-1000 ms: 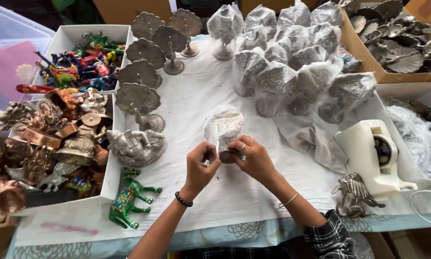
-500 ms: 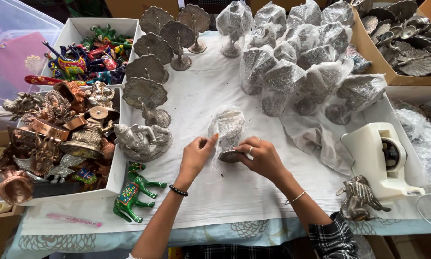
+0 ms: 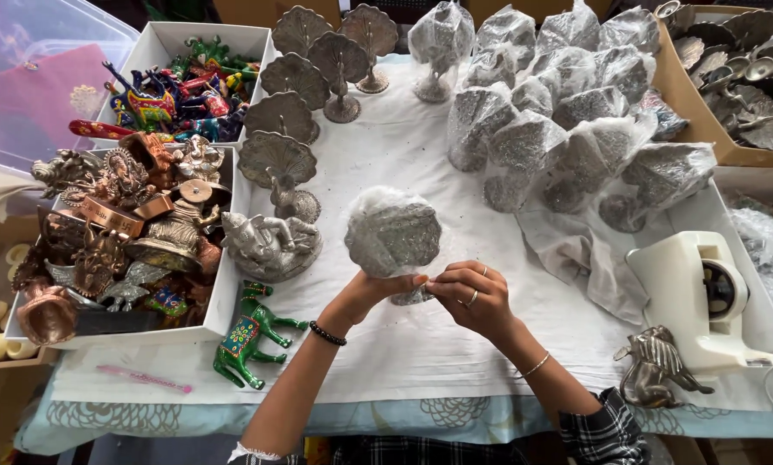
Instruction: The person wraps a silver peacock figurine in bubble wrap and secures it with tape. They then unwrap another figurine, clean it with a white cloth, and place it back on the table among other similar items.
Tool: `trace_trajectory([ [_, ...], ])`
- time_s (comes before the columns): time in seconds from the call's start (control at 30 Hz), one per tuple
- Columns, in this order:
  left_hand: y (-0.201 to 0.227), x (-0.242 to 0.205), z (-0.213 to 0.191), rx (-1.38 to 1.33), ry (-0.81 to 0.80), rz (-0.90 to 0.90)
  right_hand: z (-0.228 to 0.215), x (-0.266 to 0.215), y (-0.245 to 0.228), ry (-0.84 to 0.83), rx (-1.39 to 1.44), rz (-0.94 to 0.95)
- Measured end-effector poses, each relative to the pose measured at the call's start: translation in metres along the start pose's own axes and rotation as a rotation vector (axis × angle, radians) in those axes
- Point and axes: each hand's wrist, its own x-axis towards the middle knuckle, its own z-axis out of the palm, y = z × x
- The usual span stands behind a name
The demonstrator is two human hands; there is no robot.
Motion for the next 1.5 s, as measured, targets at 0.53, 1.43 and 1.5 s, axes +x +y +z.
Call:
trace_trajectory([
  [0.53, -0.056, 0.015, -0.014, -0.242, -0.006, 0.005, -0.007, 0.005, 0.0, 0.102, 0.204, 0.198],
  [1.43, -0.014, -0.003, -0.033, -1.186, -1.197, 0.282, -0.004, -0.009, -0.012, 0.081, -0.152, -0.261],
  [1.5, -0.006, -0.013, -0.032, -1.125, -1.031, 0.316, -0.005, -0.008, -0.011, 0.072, -0.153, -0.263],
])
